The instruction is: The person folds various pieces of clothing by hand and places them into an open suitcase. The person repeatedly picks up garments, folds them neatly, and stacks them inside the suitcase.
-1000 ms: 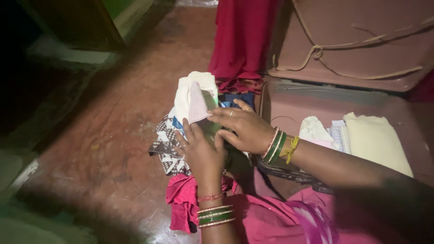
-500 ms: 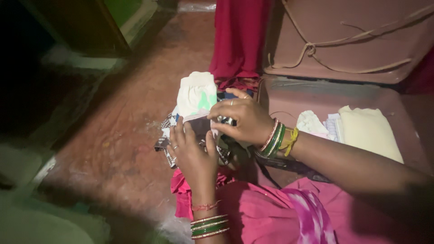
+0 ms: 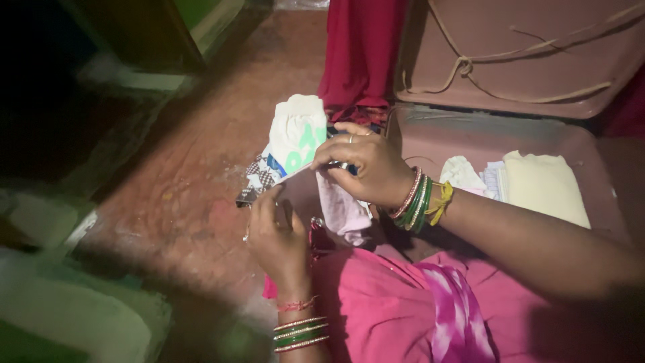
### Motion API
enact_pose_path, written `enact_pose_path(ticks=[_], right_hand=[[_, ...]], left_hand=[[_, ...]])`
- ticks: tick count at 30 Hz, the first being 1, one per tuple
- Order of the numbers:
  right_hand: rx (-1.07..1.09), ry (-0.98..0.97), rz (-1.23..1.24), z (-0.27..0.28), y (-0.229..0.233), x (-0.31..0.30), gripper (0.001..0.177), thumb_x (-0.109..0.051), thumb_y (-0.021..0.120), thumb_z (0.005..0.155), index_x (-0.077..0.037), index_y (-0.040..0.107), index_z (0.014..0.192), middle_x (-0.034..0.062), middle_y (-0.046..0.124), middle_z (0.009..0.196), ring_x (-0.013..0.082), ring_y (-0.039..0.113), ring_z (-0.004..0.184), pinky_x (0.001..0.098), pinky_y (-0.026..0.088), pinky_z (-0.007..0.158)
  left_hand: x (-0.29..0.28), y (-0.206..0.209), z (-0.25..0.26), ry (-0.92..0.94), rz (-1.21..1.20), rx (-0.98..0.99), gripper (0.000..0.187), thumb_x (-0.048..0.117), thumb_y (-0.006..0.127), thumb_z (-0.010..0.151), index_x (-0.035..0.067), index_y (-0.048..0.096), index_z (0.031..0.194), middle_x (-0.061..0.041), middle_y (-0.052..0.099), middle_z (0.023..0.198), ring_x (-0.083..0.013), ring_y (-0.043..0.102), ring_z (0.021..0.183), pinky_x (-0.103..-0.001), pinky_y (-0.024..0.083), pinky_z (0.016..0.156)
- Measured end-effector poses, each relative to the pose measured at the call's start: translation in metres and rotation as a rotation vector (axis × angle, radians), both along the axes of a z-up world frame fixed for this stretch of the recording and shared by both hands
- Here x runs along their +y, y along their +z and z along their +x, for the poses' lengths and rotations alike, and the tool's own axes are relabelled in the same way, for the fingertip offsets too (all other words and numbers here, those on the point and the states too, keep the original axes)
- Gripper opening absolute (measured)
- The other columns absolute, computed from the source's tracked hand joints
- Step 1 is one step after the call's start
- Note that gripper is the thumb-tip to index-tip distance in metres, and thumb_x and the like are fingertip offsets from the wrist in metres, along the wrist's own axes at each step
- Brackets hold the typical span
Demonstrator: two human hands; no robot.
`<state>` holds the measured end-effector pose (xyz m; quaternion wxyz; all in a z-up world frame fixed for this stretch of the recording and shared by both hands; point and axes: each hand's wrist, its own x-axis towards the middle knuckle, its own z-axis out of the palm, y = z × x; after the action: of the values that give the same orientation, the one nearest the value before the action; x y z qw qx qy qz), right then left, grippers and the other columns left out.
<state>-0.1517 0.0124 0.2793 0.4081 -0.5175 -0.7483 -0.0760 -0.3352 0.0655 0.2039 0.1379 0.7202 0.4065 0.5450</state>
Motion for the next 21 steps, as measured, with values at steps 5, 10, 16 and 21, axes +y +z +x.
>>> enact_pose_path(ticks=[5,10,16,21], right_hand=[[0.009,0.056,-0.053,-0.006,0.006,-0.011,0.023,-0.002,0.069,0.083,-0.010,0.075,0.103,0.0039,0.077,0.107,0.0216,0.073,0.107,0.0503,0.041,0.117],[0.064,0.083,-0.049,-0.008,0.011,-0.017,0.021,0.000,0.067,0.084,-0.008,0.075,0.102,0.0054,0.077,0.106,0.0229,0.074,0.107,0.0495,0.043,0.118],[0.060,0.073,-0.025,-0.002,0.014,-0.026,0.022,0.002,0.065,0.083,-0.006,0.074,0.101,0.0088,0.076,0.103,0.0264,0.073,0.105,0.0472,0.046,0.114],[0.138,0.057,-0.058,0.008,0.014,-0.036,0.019,0.003,0.064,0.081,-0.003,0.071,0.099,0.0097,0.074,0.099,0.0254,0.072,0.098,0.0382,0.055,0.099]], left_hand=[[-0.007,-0.009,-0.008,0.002,-0.170,-0.011,0.016,0.004,0.073,0.089,0.007,0.066,0.103,-0.010,0.073,0.101,-0.0313,0.072,0.094,-0.041,0.055,0.080],[-0.003,-0.026,-0.020,-0.133,-0.200,-0.107,0.034,0.004,0.071,0.084,0.001,0.064,0.117,-0.014,0.071,0.098,-0.0276,0.071,0.090,-0.041,0.055,0.078],[0.010,-0.048,-0.040,-0.191,-0.309,-0.079,0.023,0.006,0.066,0.090,0.001,0.073,0.111,-0.012,0.073,0.096,-0.0209,0.070,0.089,-0.035,0.055,0.080],[0.021,-0.050,-0.057,-0.180,-0.342,-0.102,0.016,0.011,0.072,0.091,0.002,0.075,0.103,-0.010,0.072,0.093,-0.0186,0.069,0.087,-0.031,0.054,0.080]])
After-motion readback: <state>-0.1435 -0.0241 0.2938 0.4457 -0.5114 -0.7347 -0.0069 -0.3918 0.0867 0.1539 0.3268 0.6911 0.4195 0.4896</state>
